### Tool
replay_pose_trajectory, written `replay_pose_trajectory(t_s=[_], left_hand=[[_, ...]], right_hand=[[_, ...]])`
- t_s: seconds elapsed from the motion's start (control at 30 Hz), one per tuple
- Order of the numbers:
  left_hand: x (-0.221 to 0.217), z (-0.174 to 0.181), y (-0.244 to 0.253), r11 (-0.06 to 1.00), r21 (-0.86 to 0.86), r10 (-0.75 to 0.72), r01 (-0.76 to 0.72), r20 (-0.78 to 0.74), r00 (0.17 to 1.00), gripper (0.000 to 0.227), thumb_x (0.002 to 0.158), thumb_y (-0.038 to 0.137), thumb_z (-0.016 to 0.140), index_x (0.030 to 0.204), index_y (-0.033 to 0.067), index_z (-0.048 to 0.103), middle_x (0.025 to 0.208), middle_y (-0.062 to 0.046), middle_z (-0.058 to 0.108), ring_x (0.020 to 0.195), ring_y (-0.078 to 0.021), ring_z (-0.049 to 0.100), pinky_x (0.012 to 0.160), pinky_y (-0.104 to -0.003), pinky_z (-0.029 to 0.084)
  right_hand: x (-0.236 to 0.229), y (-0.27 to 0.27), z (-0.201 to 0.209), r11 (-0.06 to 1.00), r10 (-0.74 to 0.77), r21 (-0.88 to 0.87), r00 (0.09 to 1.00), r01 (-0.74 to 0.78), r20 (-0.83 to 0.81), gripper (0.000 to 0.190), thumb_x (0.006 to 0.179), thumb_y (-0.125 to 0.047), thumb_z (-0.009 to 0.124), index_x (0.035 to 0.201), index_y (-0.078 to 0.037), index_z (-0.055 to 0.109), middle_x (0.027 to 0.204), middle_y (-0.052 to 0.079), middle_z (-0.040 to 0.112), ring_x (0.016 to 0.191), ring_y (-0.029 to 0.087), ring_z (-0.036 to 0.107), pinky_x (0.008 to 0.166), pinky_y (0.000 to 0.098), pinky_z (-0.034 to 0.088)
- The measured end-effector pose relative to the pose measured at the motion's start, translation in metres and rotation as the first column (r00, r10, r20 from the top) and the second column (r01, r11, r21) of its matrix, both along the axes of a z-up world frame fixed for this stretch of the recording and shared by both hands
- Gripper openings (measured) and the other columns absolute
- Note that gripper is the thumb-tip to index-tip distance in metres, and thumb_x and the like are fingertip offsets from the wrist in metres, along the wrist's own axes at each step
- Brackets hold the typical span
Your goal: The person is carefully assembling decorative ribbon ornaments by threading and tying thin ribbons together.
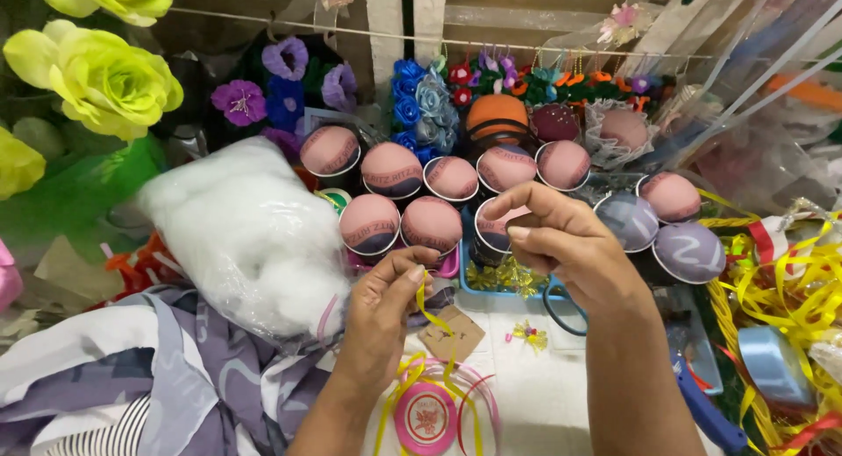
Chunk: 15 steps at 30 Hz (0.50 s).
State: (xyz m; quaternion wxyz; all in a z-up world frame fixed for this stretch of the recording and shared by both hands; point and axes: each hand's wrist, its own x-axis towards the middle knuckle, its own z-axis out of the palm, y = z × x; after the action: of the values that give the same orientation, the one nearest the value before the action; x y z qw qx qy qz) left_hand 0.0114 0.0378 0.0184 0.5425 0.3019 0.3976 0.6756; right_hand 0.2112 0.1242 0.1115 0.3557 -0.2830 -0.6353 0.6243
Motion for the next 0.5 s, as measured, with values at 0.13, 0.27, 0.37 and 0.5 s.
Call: replay_pose_trajectory(t_s=[0.13, 0.27, 0.37, 0.5], left_hand=[[-0.008, 0.019, 0.023, 1.0, 0.025, 0.013, -0.012, -0.035, 0.999, 0.016, 0.092, 0.013, 0.063, 0.076, 0.0095, 0.064, 0.12, -0.01, 0.065, 0.086, -0.0104, 0.062, 0.078, -0.024, 0.045], [-0.014, 0.061, 0.038, 0.966, 0.175, -0.145, 0.19, -0.242, 0.959, 0.016, 0.094, 0.017, 0.062, 0.078, 0.0126, 0.063, 0.136, -0.012, 0.068, 0.112, -0.0159, 0.067, 0.1, -0.033, 0.052], [-0.018, 0.076, 0.04, 0.925, 0.226, -0.225, 0.307, -0.326, 0.918, 0.016, 0.094, 0.016, 0.062, 0.079, 0.0145, 0.061, 0.14, -0.015, 0.066, 0.125, -0.0188, 0.062, 0.107, -0.035, 0.045], [-0.03, 0.075, 0.042, 0.896, 0.082, -0.354, 0.435, -0.459, 0.815, 0.016, 0.096, 0.016, 0.067, 0.083, 0.0072, 0.067, 0.089, -0.002, 0.062, 0.08, -0.0102, 0.056, 0.073, -0.026, 0.045]], right_hand=[[-0.01, 0.005, -0.004, 1.0, 0.024, 0.0, 1.0, -0.024, 0.005, 0.028, 0.093, -0.015, 0.059, 0.117, -0.002, 0.064, 0.061, -0.004, 0.033, 0.053, 0.008, 0.028, 0.051, 0.0231, 0.019], [-0.019, 0.013, 0.003, 0.999, 0.054, -0.002, 0.998, -0.054, -0.04, 0.028, 0.094, -0.01, 0.057, 0.119, 0.001, 0.064, 0.062, -0.003, 0.036, 0.053, 0.008, 0.031, 0.05, 0.0226, 0.024], [-0.026, 0.013, 0.003, 0.995, 0.089, 0.043, 0.995, -0.088, -0.036, 0.026, 0.097, -0.01, 0.056, 0.119, 0.002, 0.064, 0.061, -0.002, 0.038, 0.053, 0.008, 0.032, 0.05, 0.0231, 0.026], [-0.029, 0.013, -0.001, 0.993, 0.093, 0.072, 0.993, -0.098, 0.067, 0.025, 0.1, -0.009, 0.057, 0.121, 0.0, 0.066, 0.075, 0.001, 0.055, 0.055, 0.008, 0.041, 0.05, 0.0231, 0.037]])
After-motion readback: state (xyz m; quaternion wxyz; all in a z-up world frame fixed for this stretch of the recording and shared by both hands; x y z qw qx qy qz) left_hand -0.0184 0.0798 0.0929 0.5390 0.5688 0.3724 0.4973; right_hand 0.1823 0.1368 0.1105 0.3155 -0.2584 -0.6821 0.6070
